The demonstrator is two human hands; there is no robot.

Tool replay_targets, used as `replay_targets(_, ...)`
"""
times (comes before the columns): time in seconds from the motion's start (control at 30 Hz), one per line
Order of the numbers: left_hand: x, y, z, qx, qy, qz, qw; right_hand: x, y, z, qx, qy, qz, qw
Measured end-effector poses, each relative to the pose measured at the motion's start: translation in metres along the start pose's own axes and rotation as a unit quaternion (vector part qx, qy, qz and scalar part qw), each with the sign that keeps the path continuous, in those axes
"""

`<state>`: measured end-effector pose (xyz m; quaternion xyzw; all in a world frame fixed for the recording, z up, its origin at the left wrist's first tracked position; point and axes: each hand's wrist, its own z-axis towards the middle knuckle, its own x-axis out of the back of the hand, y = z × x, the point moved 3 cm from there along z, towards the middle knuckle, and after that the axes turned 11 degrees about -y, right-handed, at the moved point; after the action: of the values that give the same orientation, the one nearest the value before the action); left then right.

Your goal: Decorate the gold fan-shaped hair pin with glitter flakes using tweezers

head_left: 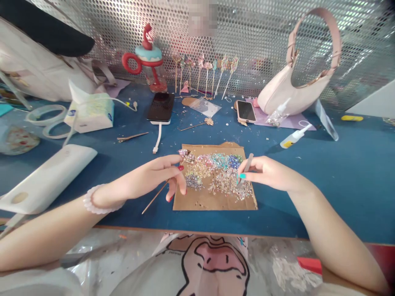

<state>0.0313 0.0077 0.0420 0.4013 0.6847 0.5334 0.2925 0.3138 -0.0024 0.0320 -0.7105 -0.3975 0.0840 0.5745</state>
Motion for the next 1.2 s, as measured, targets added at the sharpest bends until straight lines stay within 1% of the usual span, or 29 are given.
replay_targets(0.1, -0.002, -0.002, -0.003, 0.024, -0.020, 0.013, 0.999, -0.003, -0.001, -0.004, 0.004, -0.017, -0.042, 0.999)
replay_targets(0.17, -0.002, -0.005, -0.005, 0.038, -0.032, 0.018, 0.999, -0.004, -0.002, -0.005, 0.009, -0.013, -0.065, 0.998)
replay_targets(0.27, 0.000, -0.007, -0.007, 0.053, -0.020, 0.024, 0.998, -0.007, -0.004, -0.004, 0.026, -0.001, -0.095, 0.995)
replay_targets(0.37, -0.002, -0.006, -0.007, 0.049, -0.006, 0.013, 0.999, -0.012, -0.011, -0.001, 0.062, -0.001, -0.133, 0.989)
replay_targets(0.47, -0.013, -0.004, -0.004, 0.025, -0.019, -0.030, 0.999, -0.018, -0.017, -0.001, 0.119, 0.006, -0.168, 0.979)
replay_targets(0.5, -0.018, -0.004, -0.001, 0.015, -0.031, -0.050, 0.998, -0.020, -0.018, -0.002, 0.138, 0.007, -0.183, 0.973)
replay_targets(0.53, -0.024, -0.006, 0.001, 0.019, -0.054, -0.074, 0.996, -0.021, -0.019, -0.002, 0.154, 0.005, -0.198, 0.968)
replay_targets(0.63, -0.041, -0.016, 0.004, 0.044, -0.163, -0.163, 0.972, -0.024, -0.019, -0.004, 0.185, -0.017, -0.228, 0.956)
replay_targets(0.67, -0.045, -0.019, 0.004, 0.052, -0.191, -0.185, 0.963, -0.025, -0.019, -0.004, 0.190, -0.028, -0.234, 0.953)
replay_targets(0.77, -0.048, -0.027, 0.001, 0.092, -0.228, -0.209, 0.947, -0.025, -0.018, -0.003, 0.194, -0.044, -0.251, 0.947)
replay_targets(0.87, -0.044, -0.029, -0.003, 0.125, -0.239, -0.219, 0.938, -0.025, -0.017, -0.001, 0.201, -0.042, -0.260, 0.944)
replay_targets(0.93, -0.041, -0.027, -0.003, 0.141, -0.239, -0.207, 0.938, -0.027, -0.017, 0.000, 0.208, -0.037, -0.255, 0.944)
replay_targets(1.03, -0.040, -0.024, -0.002, 0.148, -0.237, -0.192, 0.941, -0.030, -0.016, 0.000, 0.219, -0.028, -0.246, 0.944)
replay_targets(1.2, -0.040, -0.026, 0.001, 0.150, -0.234, -0.197, 0.940, -0.033, -0.015, 0.002, 0.228, -0.024, -0.246, 0.942)
